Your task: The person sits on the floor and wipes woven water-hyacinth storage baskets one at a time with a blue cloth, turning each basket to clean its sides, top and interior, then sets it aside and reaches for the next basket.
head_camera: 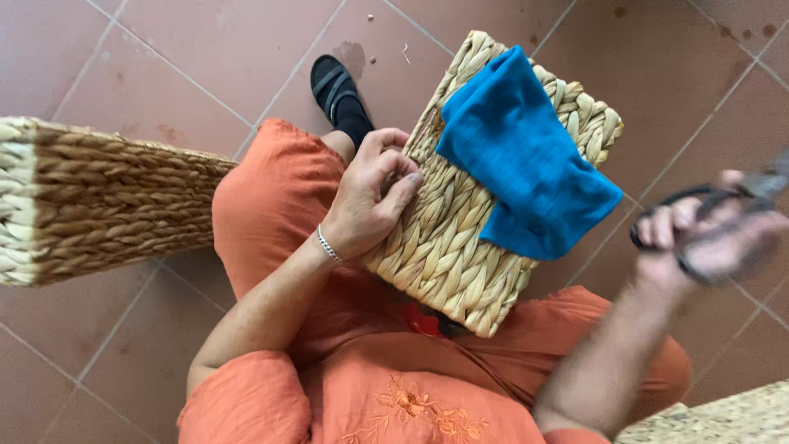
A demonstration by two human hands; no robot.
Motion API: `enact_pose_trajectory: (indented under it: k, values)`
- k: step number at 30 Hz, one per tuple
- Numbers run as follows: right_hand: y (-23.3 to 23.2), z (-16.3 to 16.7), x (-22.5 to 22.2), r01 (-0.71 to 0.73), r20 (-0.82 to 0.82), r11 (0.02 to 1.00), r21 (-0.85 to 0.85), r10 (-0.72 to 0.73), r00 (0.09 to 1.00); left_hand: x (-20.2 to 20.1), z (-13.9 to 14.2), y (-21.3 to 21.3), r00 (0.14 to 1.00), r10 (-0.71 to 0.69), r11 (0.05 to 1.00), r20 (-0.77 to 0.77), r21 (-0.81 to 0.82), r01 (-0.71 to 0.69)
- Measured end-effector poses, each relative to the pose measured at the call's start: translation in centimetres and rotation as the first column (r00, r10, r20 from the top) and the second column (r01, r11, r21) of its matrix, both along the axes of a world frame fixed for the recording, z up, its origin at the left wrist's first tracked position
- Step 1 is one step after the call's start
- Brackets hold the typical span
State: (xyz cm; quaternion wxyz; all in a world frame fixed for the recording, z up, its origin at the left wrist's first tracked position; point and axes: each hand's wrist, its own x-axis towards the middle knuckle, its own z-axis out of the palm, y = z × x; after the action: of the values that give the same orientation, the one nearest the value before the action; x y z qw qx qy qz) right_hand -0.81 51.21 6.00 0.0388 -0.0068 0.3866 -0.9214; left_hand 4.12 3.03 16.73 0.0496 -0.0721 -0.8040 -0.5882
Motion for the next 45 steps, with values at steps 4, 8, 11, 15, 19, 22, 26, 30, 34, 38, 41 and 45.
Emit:
enact_pose_trajectory:
  k: [4,8,11,15,19,22,26,30,34,38,41,45]
  values:
    - [-3.4,10.4,8.4,-0.125,0.002,0.984,0.129,0.126,0.992,-0.5,-0.5,0.2,1.0,0.013,1.0,0.008,0.019,-0.013]
    - [-10.0,16.0,12.3,-0.578,0.301,0.816,-0.028,0.558,0.773,-0.9,-0.9,0.3,0.999,0.033,0.999,0.003,0.03,-0.033]
    - [-14.9,16.5,13.8,-0.625,0.47,0.78,-0.03,0.563,0.68,-0.9,-1.1,0.3,0.999,0.03,0.999,-0.011,0.019,-0.03]
    - [-17.6,16.1,13.3,-0.676,0.429,0.731,-0.09,0.641,0.636,-1.1,-1.2,0.4,0.998,0.043,0.999,-0.05,0.028,-0.042]
    - [-17.9,15.7,12.8,-0.694,0.409,0.707,-0.136,0.678,0.61,-1.3,-1.1,0.5,0.998,0.037,0.999,-0.044,0.023,-0.036]
    - [-18.1,15.5,12.7,-0.7,0.391,0.698,-0.155,0.693,0.605,-1.2,-1.0,0.6,0.999,0.039,0.998,-0.024,0.042,-0.038]
    - [-18.6,14.9,12.3,-0.689,0.404,0.692,-0.214,0.705,0.582,-1.1,-1.1,0.7,0.998,0.044,0.999,-0.051,0.013,-0.043]
    - [-19.1,14.3,11.9,-0.667,0.397,0.69,-0.281,0.716,0.573,-1.2,-1.3,0.7,0.998,0.034,0.999,-0.056,0.014,-0.033]
    - [-19.8,13.9,12.2,-0.637,0.404,0.714,-0.291,0.695,0.595,-1.3,-1.2,0.8,0.997,0.025,1.0,-0.071,-0.009,-0.026]
    - [-19.4,14.2,12.6,-0.647,0.425,0.75,-0.14,0.636,0.645,-1.2,-1.5,0.6,0.999,0.042,0.997,-0.025,0.064,-0.041]
    - [-17.0,14.8,12.9,-0.661,0.308,0.738,-0.137,0.665,0.68,-1.4,-2.4,0.0,0.994,0.1,0.981,0.041,0.165,-0.105]
    - [-11.4,13.5,11.3,-0.124,-0.029,0.936,0.33,0.142,0.99,-1.6,-3.7,-1.1,0.987,0.137,0.937,0.089,0.311,-0.158]
